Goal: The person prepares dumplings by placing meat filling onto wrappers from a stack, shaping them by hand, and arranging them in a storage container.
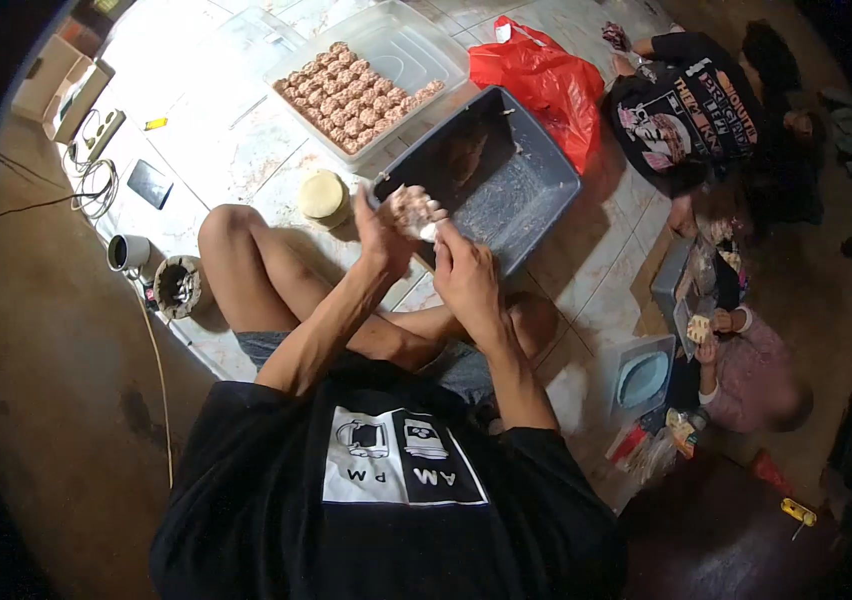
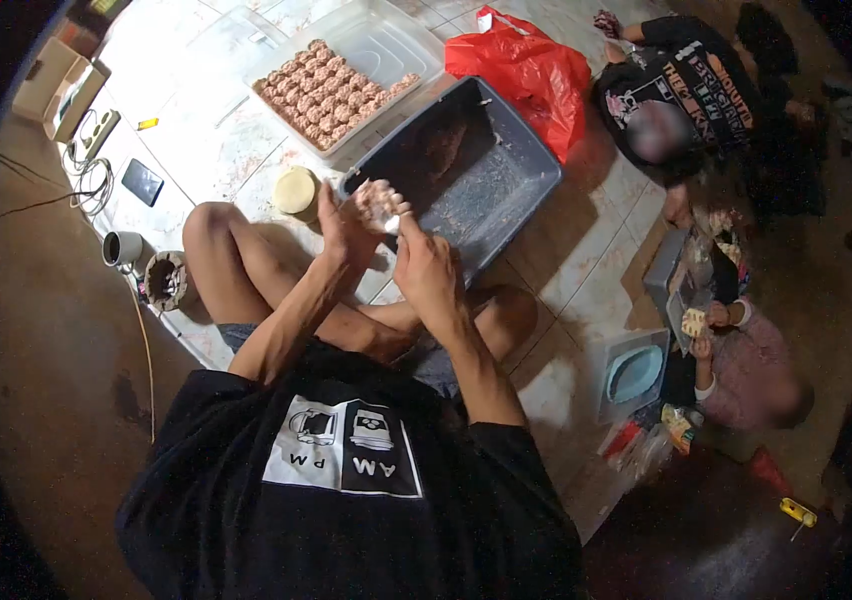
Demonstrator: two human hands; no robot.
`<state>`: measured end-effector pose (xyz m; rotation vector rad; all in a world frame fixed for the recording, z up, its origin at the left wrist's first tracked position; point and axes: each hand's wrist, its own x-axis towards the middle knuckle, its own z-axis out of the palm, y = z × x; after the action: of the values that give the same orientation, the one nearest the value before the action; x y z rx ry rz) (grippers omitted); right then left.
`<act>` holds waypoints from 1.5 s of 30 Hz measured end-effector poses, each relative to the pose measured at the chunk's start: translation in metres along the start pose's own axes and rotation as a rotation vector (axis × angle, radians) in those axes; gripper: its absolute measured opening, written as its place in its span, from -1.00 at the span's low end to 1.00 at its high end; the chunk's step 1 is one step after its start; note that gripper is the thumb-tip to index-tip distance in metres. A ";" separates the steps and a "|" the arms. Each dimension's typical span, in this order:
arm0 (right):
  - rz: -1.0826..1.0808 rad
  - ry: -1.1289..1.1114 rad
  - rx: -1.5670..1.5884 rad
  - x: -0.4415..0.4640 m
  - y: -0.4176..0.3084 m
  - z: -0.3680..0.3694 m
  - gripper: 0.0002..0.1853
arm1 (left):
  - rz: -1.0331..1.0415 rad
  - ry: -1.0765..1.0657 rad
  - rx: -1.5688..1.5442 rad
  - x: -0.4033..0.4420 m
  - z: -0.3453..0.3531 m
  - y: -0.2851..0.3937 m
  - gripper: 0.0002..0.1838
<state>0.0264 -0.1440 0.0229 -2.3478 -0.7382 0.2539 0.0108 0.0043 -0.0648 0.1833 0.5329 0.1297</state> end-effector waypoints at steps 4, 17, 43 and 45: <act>-0.029 0.031 -0.021 0.000 -0.009 -0.015 -0.88 | 0.046 0.107 0.046 -0.001 0.004 0.011 -0.10; 0.194 0.032 -0.471 0.106 0.176 0.021 -0.80 | 0.040 -0.022 0.366 -0.007 0.012 0.077 -0.43; -0.071 0.032 0.057 0.008 -0.003 -0.003 -0.79 | 0.009 0.089 -0.099 0.022 -0.013 0.012 -0.18; -0.060 0.093 0.047 0.005 0.008 -0.006 -0.78 | 0.088 0.181 -0.114 0.014 -0.011 0.020 -0.19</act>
<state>0.0362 -0.1492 0.0219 -2.2730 -0.7479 0.1336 0.0161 0.0278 -0.0768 0.0839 0.6960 0.2633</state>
